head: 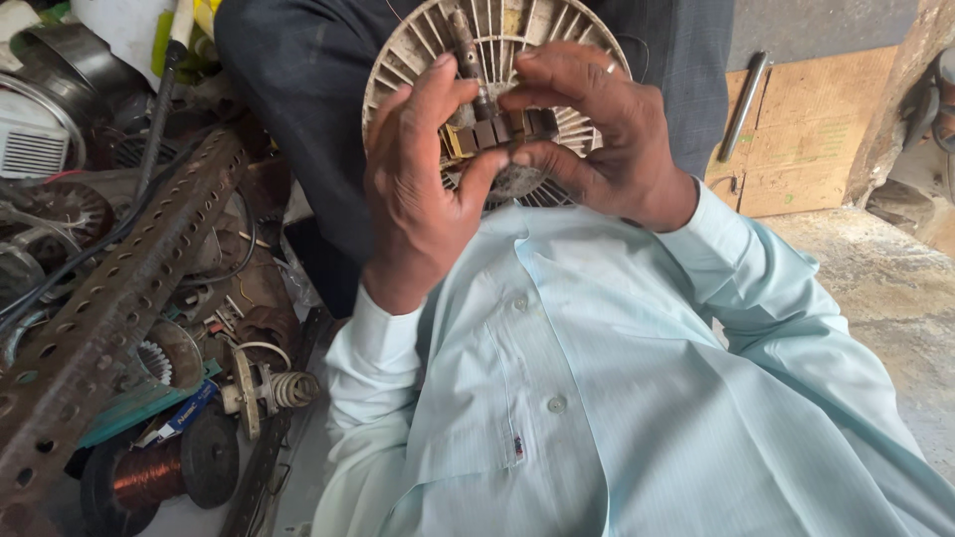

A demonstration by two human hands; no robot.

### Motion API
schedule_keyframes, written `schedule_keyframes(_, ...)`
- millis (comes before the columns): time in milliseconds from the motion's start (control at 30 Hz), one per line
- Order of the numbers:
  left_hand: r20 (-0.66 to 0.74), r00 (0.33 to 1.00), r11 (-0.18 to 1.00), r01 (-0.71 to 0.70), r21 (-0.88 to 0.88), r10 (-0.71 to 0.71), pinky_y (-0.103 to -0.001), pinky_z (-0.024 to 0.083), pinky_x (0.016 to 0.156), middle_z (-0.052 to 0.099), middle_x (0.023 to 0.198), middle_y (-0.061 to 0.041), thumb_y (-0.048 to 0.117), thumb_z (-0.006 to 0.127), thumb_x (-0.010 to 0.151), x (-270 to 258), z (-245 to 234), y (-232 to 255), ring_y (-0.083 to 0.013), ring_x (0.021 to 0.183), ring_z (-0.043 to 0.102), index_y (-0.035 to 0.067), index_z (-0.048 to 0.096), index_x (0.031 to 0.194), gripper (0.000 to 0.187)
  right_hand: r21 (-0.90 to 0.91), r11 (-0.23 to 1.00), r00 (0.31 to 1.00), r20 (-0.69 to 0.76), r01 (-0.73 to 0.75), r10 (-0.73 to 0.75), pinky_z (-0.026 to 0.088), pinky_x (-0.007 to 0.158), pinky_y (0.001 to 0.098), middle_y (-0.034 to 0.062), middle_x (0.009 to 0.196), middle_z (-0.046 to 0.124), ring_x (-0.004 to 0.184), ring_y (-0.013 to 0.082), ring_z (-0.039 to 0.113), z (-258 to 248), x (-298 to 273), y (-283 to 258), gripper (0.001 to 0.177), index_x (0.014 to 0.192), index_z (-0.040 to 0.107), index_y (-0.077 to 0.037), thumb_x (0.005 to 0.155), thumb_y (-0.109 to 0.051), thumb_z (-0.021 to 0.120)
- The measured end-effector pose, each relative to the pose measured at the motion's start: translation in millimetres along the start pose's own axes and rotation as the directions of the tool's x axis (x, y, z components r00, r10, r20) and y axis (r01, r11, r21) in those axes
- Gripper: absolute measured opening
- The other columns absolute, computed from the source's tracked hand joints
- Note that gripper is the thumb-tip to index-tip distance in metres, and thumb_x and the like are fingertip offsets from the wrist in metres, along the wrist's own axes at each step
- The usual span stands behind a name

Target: The person winds copper wire around a motor armature, using scissors to cut the wire and tucking the ends into slots. The person continues winding the wire around the armature repeatedly.

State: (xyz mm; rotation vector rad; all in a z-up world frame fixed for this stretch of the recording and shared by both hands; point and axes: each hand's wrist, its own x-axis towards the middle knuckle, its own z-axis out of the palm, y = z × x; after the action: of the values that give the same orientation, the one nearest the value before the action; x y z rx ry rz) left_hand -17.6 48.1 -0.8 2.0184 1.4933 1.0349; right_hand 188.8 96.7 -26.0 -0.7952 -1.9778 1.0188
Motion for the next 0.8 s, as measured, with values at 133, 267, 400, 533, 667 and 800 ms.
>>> schedule_keyframes(133,0.122,0.990,0.949,-0.029,-0.313,0.071,-0.038,0.058,0.107,0.062,0.133,-0.020,0.000,0.079,0.094,20,-32,-2,-0.0284,0.124,0.066,0.000,0.050,0.137,0.052,0.303,0.933,0.980,0.100,-0.196,0.173,0.061,0.109,0.0327,0.0166,0.139,0.063,0.124,0.0227,0.072,6,-18,25,0.059,0.143,0.053,0.003,0.098,-0.018,0.084)
schedule_keyframes(267,0.341,0.869,0.930,-0.302,-0.210,0.359,-0.037,0.059,0.099,0.069,0.121,-0.018,-0.005,0.071,0.092,54,-47,-1,-0.0308,0.114,0.069,-0.005,0.069,0.116,0.024,0.413,0.892,0.983,0.066,-0.181,0.169,0.056,0.113,0.0304,0.0112,0.141,0.063,0.127,0.0193,0.068,18,-39,45,0.054,0.145,0.053,0.003,0.104,-0.016,0.082)
schedule_keyframes(400,0.545,0.699,0.878,-0.444,-0.177,0.463,-0.035,0.059,0.091,0.069,0.108,-0.010,0.002,0.069,0.101,77,-38,-2,-0.0253,0.101,0.070,-0.002,0.071,0.106,0.006,0.489,0.859,0.987,0.025,-0.152,0.160,0.055,0.114,0.0294,0.0114,0.140,0.063,0.127,0.0154,0.068,23,-45,56,0.057,0.149,0.052,0.001,0.105,-0.019,0.082)
schedule_keyframes(533,0.657,0.594,0.844,-0.522,-0.124,0.465,-0.033,0.058,0.077,0.064,0.093,-0.007,0.002,0.070,0.099,96,-33,-5,-0.0203,0.086,0.067,0.004,0.067,0.086,0.013,0.531,0.829,0.983,0.043,-0.176,0.181,0.055,0.110,0.0265,0.0087,0.125,0.072,0.121,0.0118,0.070,23,-45,57,0.064,0.149,0.050,0.001,0.100,-0.021,0.086)
schedule_keyframes(667,0.655,0.550,0.799,-0.584,-0.141,0.518,-0.031,0.057,0.070,0.064,0.084,-0.004,0.001,0.070,0.094,109,-30,-3,-0.0173,0.078,0.066,0.008,0.072,0.087,0.010,0.508,0.852,0.991,0.015,-0.124,0.135,0.053,0.111,0.0260,0.0096,0.121,0.075,0.120,0.0115,0.069,22,-44,59,0.062,0.146,0.050,0.000,0.100,-0.020,0.086)
schedule_keyframes(800,0.773,0.458,0.777,-0.626,-0.070,0.439,-0.031,0.054,0.062,0.061,0.070,-0.004,0.007,0.071,0.100,121,-25,0,-0.0154,0.069,0.065,0.009,0.070,0.075,0.025,0.522,0.845,0.992,0.031,-0.117,0.118,0.057,0.108,0.0268,0.0121,0.121,0.075,0.118,0.0128,0.071,24,-42,62,0.060,0.149,0.052,0.000,0.102,-0.018,0.085)
